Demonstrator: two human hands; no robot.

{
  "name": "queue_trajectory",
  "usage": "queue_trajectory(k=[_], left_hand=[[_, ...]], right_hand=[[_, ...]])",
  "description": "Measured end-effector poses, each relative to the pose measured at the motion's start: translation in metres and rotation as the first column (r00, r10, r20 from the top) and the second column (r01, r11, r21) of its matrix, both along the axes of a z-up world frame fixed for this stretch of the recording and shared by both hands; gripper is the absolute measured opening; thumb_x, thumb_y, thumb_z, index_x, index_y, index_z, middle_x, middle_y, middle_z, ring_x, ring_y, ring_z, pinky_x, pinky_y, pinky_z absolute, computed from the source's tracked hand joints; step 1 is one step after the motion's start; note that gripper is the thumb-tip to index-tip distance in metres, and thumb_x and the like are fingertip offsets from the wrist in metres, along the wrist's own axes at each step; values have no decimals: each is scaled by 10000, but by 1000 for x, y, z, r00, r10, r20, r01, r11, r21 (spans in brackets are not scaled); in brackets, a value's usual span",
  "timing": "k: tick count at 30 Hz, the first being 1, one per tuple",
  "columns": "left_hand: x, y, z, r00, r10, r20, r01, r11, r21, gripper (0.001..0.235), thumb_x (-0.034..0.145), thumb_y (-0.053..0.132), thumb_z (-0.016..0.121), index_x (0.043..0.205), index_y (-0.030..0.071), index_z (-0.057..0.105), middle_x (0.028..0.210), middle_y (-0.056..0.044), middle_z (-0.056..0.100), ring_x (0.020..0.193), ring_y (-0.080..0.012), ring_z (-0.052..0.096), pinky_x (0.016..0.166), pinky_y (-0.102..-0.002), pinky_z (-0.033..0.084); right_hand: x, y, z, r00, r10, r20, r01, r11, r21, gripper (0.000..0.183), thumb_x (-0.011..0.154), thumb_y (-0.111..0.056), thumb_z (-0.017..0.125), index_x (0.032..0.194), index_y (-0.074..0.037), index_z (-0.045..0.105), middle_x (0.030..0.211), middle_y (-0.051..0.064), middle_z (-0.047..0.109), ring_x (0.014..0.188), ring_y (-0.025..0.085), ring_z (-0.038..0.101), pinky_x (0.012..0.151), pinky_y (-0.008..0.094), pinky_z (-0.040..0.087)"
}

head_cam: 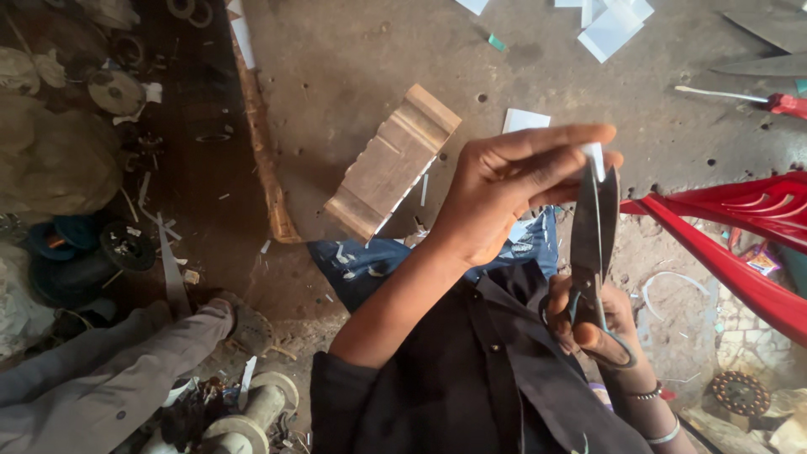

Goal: The person inserts white paper insulation strips into the slots of a metal motor stator by hand and using shears. They pick up the stator, slide in the insulation pieces, and use shears to cut paper on a workbench.

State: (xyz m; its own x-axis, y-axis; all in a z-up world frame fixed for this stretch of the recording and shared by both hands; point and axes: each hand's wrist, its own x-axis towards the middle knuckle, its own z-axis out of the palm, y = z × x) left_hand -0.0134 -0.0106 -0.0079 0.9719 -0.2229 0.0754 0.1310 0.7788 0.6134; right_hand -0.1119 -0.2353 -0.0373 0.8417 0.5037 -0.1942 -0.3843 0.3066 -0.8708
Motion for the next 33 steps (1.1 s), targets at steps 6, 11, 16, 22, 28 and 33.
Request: queue_trajectory(k=[6,11,16,22,28,33], left_hand=[[2,6,-2,996,64,56,-70,991,110,124,1004,-5,738,1125,19,752,1086,-166,766,1016,-233,772,870,-382,635],[1,10,2,991,49,124,-76,970,230,121,977,17,768,1096,3,755,1063,-165,772,964,-212,780,874,-355,669],[2,13,2,995,39,87,-64,950,306,138,973,45,764,1095,-18,756,1043,-162,780,926,-197,788,862,-344,662],[3,12,0,995,62,73,-75,978,194,156,1051,6,690,1200,-39,710,1097,-169,764,1002,-222,769,921,-361,650],[-14,14,9,980,184,71,-197,932,304,176,1071,42,577,1243,20,609,1202,-111,727,1193,-189,702,1018,-278,619],[-33,21,16,807,302,507,-578,577,577,156,1044,5,670,939,11,555,1262,-74,711,1306,-246,662,1073,-288,608]], right_hand=[[-3,1,-5,1000,8,28,-7,1000,-6,511,851,-407,860,1009,26,640,756,52,554,577,119,529,465,231,418],[-3,1,-9,998,4,55,-5,1000,9,491,860,-383,862,1020,27,644,751,52,557,582,116,529,477,231,419],[-4,-3,-13,997,6,73,5,987,-159,398,826,-291,872,944,11,641,724,65,589,519,108,547,451,232,406],[6,-14,-16,948,-54,314,160,933,-323,345,781,-235,879,975,9,730,835,117,714,550,83,641,478,213,482],[61,-6,31,664,-324,674,693,606,-392,480,980,55,794,1400,65,561,1007,50,589,802,81,612,647,189,469],[122,16,61,452,17,892,841,326,-432,318,1044,122,608,1356,78,647,1092,109,681,911,142,678,742,236,531]])
